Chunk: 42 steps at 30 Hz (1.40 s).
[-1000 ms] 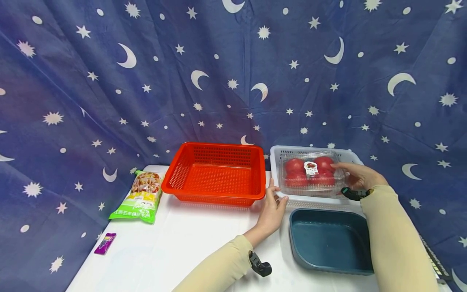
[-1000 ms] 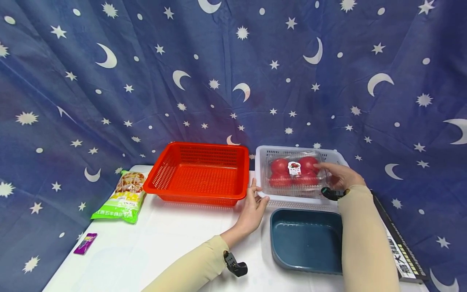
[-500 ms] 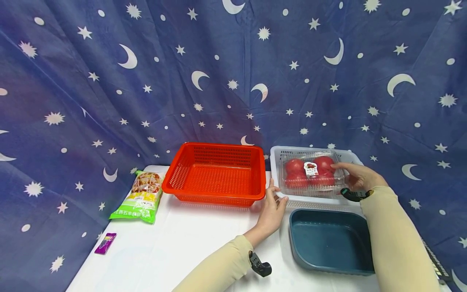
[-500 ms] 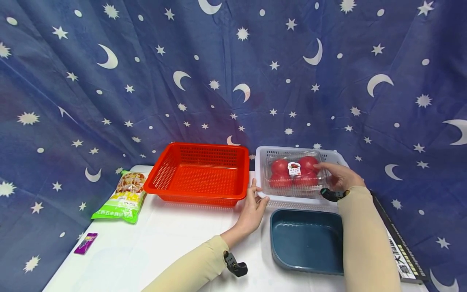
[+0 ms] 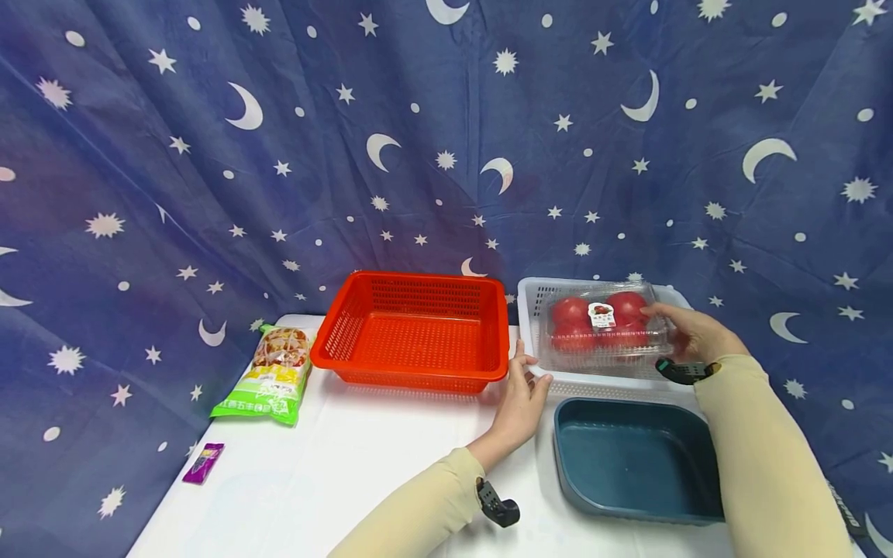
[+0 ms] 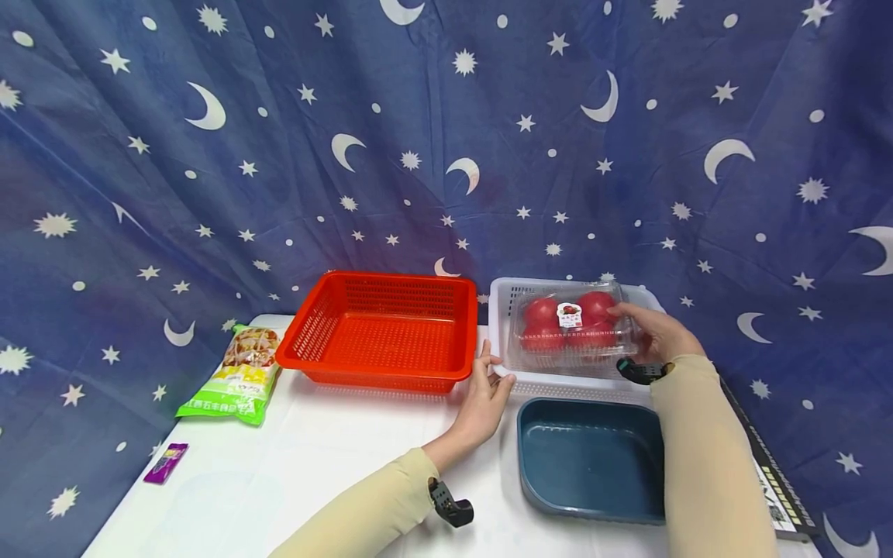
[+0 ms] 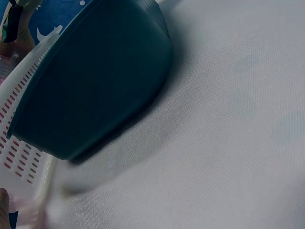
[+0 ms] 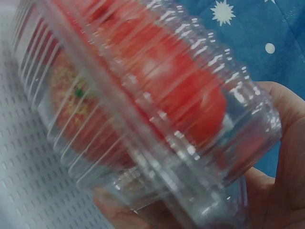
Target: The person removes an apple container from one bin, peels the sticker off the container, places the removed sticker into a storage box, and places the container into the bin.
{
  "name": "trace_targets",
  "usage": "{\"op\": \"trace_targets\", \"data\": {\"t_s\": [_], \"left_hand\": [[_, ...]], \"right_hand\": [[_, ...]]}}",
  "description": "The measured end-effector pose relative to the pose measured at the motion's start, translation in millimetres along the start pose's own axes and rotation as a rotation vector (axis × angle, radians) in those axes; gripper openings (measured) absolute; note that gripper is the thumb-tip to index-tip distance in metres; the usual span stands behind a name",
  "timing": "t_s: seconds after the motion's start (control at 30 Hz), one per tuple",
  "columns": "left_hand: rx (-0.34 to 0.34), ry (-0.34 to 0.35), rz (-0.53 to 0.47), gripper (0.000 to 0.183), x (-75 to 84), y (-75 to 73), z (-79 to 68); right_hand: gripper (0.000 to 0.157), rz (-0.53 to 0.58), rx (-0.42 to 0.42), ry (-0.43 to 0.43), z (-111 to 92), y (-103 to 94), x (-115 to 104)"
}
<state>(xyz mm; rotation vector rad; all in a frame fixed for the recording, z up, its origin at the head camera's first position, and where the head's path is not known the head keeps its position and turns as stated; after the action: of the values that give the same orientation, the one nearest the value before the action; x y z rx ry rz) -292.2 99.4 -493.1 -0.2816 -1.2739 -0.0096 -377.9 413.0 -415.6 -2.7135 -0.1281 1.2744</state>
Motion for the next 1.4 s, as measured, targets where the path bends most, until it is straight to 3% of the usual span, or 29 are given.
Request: {"op": "trace_targets", "data": {"t_s": [0.2, 0.67, 0.83, 1.07, 1.23, 1.4], "left_hand": [[0.008, 0.002, 0.007, 0.035, 1.4, -0.5, 1.0], [0.003, -0.021, 0.025, 0.034, 5.6, 0.3, 2.7], [0.007, -0.016, 0.088, 0.036, 10.7, -1.5, 0.8], [0.002, 0.037, 0.166, 0.053, 32.7, -6.9, -12.4], [-0.045, 0.069, 0.108, 0.060, 52.5, -21.7, -17.3], [-0.067, 0.124, -0.011, 0.066, 76.2, -45.2, -2.4]], "right_hand": [[0.100, 0.142, -0.024, -0.006, -9, -6.0, -3], [0.093, 0.122, -0.022, -0.060, -29, -15.8, -13], [0.096, 0.125, -0.031, -0.091, -40, -14.6, -15], [0.096, 0.144, -0.029, -0.119, -52, -14.1, -18], [0.096, 0.119, -0.042, -0.147, -60, -14.2, -20], [0.092, 0.105, -0.066, -0.181, -69, -6.9, -23]]}}
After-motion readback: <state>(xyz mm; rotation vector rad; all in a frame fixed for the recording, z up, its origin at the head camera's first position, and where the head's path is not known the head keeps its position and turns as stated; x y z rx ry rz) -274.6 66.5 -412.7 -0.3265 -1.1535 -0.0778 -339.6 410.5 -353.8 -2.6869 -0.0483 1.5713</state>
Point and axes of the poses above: each hand's wrist, its own z-axis towards the middle knuckle, its own y-axis out of the palm, x = y × z, the point moved 5 cm from there along z, towards the middle knuckle, and after that the axes turned 3 degrees about y, right-handed, at the moved point
